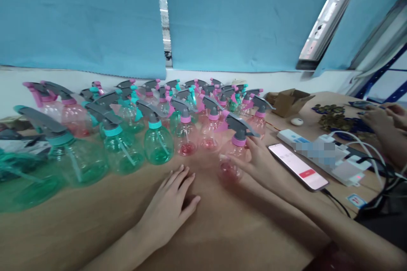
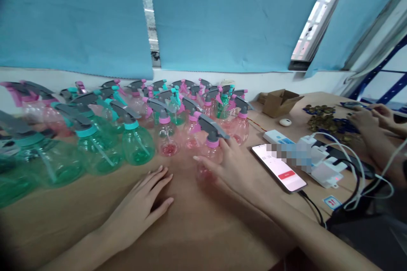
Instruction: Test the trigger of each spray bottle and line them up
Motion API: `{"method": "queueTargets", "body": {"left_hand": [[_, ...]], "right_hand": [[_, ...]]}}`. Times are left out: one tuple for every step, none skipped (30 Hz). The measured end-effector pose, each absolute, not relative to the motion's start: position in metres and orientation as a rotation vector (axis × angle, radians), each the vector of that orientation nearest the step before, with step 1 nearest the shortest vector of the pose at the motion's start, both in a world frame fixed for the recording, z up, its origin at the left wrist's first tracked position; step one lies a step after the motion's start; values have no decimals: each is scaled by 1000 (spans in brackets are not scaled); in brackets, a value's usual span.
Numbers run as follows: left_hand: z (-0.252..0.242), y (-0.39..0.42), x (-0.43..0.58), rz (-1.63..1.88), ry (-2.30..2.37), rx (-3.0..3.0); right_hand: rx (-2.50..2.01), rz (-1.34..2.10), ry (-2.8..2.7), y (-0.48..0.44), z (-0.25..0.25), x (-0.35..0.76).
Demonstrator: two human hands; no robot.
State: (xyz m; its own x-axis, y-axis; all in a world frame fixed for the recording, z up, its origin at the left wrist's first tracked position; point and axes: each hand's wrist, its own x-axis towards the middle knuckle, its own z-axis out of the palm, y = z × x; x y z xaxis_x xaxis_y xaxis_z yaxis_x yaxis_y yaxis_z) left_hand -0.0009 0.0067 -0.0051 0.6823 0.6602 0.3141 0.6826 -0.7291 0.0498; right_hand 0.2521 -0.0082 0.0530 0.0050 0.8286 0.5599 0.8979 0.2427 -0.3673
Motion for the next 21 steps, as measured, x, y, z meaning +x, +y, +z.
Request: {"method": "queueTargets", "body": {"left_hand": [[-5,7,-1,-488,-1120,-2805],[-5,7,0,-493,-1118,-2793],[-5,7,0,-496,-1116,-2782],[-5,7,0,-496,-1117,-2772],[-5,8,-1,-500,-1117,-2761],[-6,8,-1,-511,-1116,-2750],[-6,9,-1,-519,-1114,-2743],[-7,9,-2,-533,-1110,-2738],[-7,10,-2,-543,-1107,-2737],[-8,10,-3,-552,-1103,-2738],[-8,11,-3,-566,-1095,-2735],[-9,11,-3,-578,-1086,-2730],[-10,11,-3,-591,-1078,-2717],[-11,12,-2,-604,-1071,-2699],[-12,12,-1,-618,-1062,-2675],[-13,13,1,-629,-1057,-2653],[-14,13,3,-633,-1052,-2637],[-14,13,6,-636,-1044,-2629],[-14,13,9,-636,-1031,-2632],[-14,13,13,-635,-1017,-2642],[-13,13,18,-631,-1003,-2659]], "right_hand": [[-1569,-135,-1824,-4,49,263],[-1552,-154,-1826,1,45,274],[-1540,-173,-1805,6,43,283],[-1533,-192,-1793,12,42,290],[-1534,-206,-1787,18,41,295],[-1543,-204,-1789,24,41,298],[-1559,-198,-1785,30,42,300],[-1580,-190,-1775,36,42,301],[-1600,-182,-1759,41,42,302],[-1618,-177,-1738,46,42,301],[-1631,-171,-1716,50,42,301],[-1642,-164,-1694,53,43,301],[-1648,-153,-1676,56,43,301],[-1650,-139,-1662,59,44,301],[-1649,-124,-1653,61,44,301],[-1648,-110,-1648,63,45,301],[-1645,-98,-1646,65,46,301],[-1639,-88,-1649,67,46,301],[-1631,-82,-1653,69,47,301],[-1617,-82,-1657,71,47,300],[-1599,-84,-1661,74,47,300]]}}
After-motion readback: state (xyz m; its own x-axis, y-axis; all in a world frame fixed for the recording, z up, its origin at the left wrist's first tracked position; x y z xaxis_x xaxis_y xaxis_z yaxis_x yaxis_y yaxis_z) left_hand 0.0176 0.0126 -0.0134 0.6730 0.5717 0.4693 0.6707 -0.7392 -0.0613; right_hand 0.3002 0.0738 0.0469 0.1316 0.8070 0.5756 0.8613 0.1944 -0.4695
